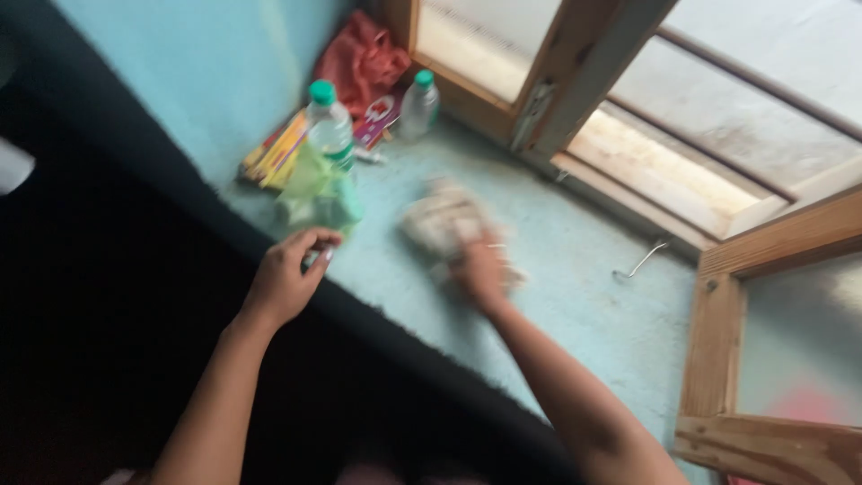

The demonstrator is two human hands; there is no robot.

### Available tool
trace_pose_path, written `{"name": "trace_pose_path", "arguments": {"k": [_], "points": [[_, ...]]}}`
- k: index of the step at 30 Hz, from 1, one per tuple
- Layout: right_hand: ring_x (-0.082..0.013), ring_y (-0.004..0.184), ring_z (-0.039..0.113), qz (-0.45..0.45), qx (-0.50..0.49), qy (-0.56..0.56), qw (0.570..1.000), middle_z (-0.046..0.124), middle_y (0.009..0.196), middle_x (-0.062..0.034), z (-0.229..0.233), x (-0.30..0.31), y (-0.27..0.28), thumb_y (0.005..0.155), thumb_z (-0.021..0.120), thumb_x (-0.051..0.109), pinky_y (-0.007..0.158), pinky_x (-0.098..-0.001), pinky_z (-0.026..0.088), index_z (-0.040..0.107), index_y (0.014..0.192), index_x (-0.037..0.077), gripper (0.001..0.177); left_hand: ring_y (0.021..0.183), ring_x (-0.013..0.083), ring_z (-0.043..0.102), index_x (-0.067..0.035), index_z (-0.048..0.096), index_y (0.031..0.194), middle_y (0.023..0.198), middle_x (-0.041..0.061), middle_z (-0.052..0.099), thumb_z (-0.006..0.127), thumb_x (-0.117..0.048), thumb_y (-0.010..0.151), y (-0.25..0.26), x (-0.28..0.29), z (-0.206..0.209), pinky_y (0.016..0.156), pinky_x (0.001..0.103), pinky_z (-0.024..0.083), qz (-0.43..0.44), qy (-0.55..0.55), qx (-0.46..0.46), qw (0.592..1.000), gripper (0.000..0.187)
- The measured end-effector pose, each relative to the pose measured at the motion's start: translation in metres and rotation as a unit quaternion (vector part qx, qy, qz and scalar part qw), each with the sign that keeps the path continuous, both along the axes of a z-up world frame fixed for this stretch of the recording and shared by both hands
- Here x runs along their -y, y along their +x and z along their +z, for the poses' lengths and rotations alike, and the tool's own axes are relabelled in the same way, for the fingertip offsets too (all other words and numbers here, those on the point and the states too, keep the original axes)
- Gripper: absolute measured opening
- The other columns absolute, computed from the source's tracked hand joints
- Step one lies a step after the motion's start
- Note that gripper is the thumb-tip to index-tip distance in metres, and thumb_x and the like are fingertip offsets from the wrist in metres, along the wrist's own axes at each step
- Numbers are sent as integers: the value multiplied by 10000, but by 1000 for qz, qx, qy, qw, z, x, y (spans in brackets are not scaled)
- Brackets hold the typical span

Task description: Cleaning and wiping window frames, glass, and ledges using a cloth.

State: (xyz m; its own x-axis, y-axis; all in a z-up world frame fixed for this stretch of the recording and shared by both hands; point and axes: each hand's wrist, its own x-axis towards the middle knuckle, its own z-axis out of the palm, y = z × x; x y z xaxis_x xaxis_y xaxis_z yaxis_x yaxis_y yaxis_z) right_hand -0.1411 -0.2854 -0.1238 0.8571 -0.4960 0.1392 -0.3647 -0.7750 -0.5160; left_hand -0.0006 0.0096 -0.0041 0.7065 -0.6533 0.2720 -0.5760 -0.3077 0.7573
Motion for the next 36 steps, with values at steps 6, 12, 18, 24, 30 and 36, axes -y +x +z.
{"name": "trace_pose_path", "arguments": {"k": [6, 12, 18, 24, 30, 36], "points": [[-392, 1310, 545, 458, 122, -52, 879, 555, 1435, -93, 50, -127, -2, 697, 627, 235, 1044, -498, 449, 685, 1314, 271, 621, 919, 225, 722, -80, 667, 1179, 1127, 92, 727, 641, -5, 901, -5, 2, 27, 745, 344, 569, 34, -27, 46, 998, 289], [-453, 1388, 431, 126, 219, -81, 964, 490, 1478, -232, 34, 34, -19, 748, 831, 196, 1114, -547, 410, 595, 1435, 182, 727, 936, 272, 687, -74, 669, 1189, 1046, 105, 703, 659, -20, 898, -10, 18, 30, 818, 388, 544, 18, -44, 103, 994, 296], [-456, 1248, 509, -131, -73, -14, 989, 473, 1440, -278, 24, 77, -74, 840, 747, 213, 1040, -521, 457, 513, 1529, 291, 732, 947, 266, 686, -104, 672, 1148, 1070, 100, 691, 661, -46, 885, -19, 67, 31, 847, 407, 541, -44, -15, 71, 996, 269], [-464, 1309, 496, 262, 69, 79, 959, 495, 1448, -261, 80, 42, -47, 760, 850, 150, 1075, -492, 427, 666, 1352, 249, 628, 970, 287, 666, -120, 677, 1118, 1066, 92, 682, 655, -80, 872, 2, 151, 40, 924, 427, 512, -125, -3, 81, 989, 250], [-422, 1312, 513, -83, 237, -95, 963, 568, 1389, -143, 149, 123, -37, 787, 847, 151, 1084, -488, 468, 632, 1385, 301, 653, 1097, 356, 620, -109, 691, 1104, 1125, 118, 682, 659, -104, 874, 49, 234, 45, 964, 456, 494, -213, -39, 139, 966, 232], [-464, 1295, 460, -291, -92, -95, 948, 378, 1569, -225, 31, 165, -70, 888, 776, 204, 1005, -530, 454, 682, 1331, 328, 470, 1136, 324, 611, -129, 693, 1121, 1187, 68, 666, 633, -143, 923, 62, 279, 74, 975, 434, 490, -285, 37, 70, 955, 207]]}}
